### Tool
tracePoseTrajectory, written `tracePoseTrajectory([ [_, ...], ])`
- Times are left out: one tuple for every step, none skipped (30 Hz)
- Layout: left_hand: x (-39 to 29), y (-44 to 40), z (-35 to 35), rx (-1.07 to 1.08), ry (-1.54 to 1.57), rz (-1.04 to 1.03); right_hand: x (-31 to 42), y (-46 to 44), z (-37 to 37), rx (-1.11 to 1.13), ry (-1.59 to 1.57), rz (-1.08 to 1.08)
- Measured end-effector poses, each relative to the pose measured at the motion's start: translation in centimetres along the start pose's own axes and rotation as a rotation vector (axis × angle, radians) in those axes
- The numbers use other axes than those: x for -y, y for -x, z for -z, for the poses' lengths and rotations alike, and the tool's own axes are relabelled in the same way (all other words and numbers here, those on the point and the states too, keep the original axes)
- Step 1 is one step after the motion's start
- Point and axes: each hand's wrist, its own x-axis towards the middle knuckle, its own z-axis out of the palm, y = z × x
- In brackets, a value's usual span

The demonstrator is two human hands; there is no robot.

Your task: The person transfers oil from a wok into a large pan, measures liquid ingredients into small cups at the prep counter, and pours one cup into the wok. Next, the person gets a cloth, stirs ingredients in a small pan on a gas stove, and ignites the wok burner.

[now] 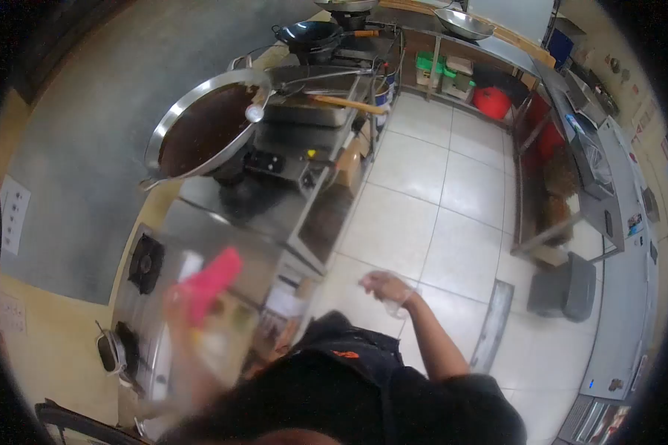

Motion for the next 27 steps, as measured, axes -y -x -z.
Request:
tracePoseTrajectory([
  [3.1, -2.3, -2.1, 0.002, -0.037, -0.123, 1.2, -1.6, 2.9, -0.006, 0.001, 0.006],
  [3.9, -3.9, -4.4, 0.006, -0.051, -0.188, 2.8, -3.2, 5.8, -0.041, 0.011, 0.032],
  [4.9, -5.5, -6.7, 0.009, -0.064, -0.254, 4.2, -5.1, 8.6, -0.077, 0.024, 0.058],
  [5.3, -6.8, -9.3, -0.074, -0.221, -0.218, 4.5, -7.8, 11.4, -0.116, 0.04, 0.07],
  [5.8, -7.9, -12.0, -0.158, -0.376, -0.178, 5.2, -10.2, 14.1, -0.124, 0.049, 0.07],
  [6.3, -8.8, -14.6, -0.136, -0.316, -0.102, 5.9, -12.6, 16.7, -0.157, 0.005, 0.074],
  [12.8, -10.5, -15.6, -0.287, -0.855, -0.443, 6.5, -15.0, 19.4, -0.191, -0.04, 0.081],
  [15.7, -12.4, -17.4, -0.334, -1.118, -0.621, 6.7, -17.2, 22.0, -0.204, -0.037, 0.084],
  [18.6, -14.2, -19.3, -0.439, -1.377, -0.803, 6.8, -19.3, 24.8, -0.223, -0.023, 0.051],
  [17.5, -14.6, -22.8, -0.394, -1.182, -0.695, 7.1, -21.5, 27.7, -0.241, -0.009, 0.014],
  [15.5, -14.0, -26.4, -0.34, -0.988, -0.57, 7.2, -23.8, 30.5, -0.25, 0.001, 0.003],
  [10.3, -13.3, -30.1, -0.088, -0.708, -0.172, 7.0, -25.6, 33.4, -0.235, 0.068, 0.061],
  [5.9, -13.7, -33.4, 0.148, -0.401, 0.217, 7.9, -27.4, 36.4, -0.235, 0.096, 0.073],
  [11.5, -14.1, -35.9, 0.373, -0.31, 0.139, 9.0, -29.0, 39.4, -0.235, 0.124, 0.086],
  [16.7, -14.6, -38.4, 0.591, -0.219, 0.052, 10.2, -30.6, 42.3, -0.235, 0.152, 0.099],
  [15.6, -15.0, -41.2, 0.583, -0.211, 0.066, 11.0, -33.5, 45.6, -0.247, -0.143, 0.048],
  [13.7, -15.6, -43.5, 0.66, -0.224, 0.135, 12.0, -36.1, 48.5, -0.258, -0.445, -0.007],
  [12.2, -16.2, -45.4, 0.734, -0.242, 0.21, 13.9, -38.2, 51.3, -0.29, -0.511, -0.021],
  [11.2, -17.1, -47.3, 0.776, -0.253, 0.251, 16.3, -40.5, 54.1, -0.32, -0.576, -0.033],
  [10.3, -17.7, -49.0, 0.787, -0.269, 0.293, 17.6, -43.6, 57.2, -0.293, -0.674, -0.032],
  [9.6, -18.1, -50.7, 0.78, -0.282, 0.331, 18.8, -46.8, 60.3, -0.263, -0.769, -0.03],
  [9.0, -18.4, -52.2, 0.755, -0.293, 0.372, 19.1, -50.5, 63.6, -0.188, -0.802, 0.007],
  [8.5, -18.3, -53.7, 0.715, -0.304, 0.421, 19.9, -54.5, 66.5, -0.164, -0.794, 0.0],
  [8.1, -18.1, -55.5, 0.666, -0.311, 0.469, 20.6, -58.4, 69.1, -0.156, -0.878, -0.014],
  [7.7, -17.8, -57.7, 0.603, -0.311, 0.514, 21.3, -62.4, 71.6, -0.146, -0.957, -0.035],
  [7.3, -17.4, -60.1, 0.528, -0.309, 0.563, 22.1, -66.6, 74.2, -0.114, -0.937, -0.054],
  [6.8, -16.8, -62.7, 0.448, -0.302, 0.616, 22.7, -70.8, 76.7, -0.044, -1.022, -0.044],
])
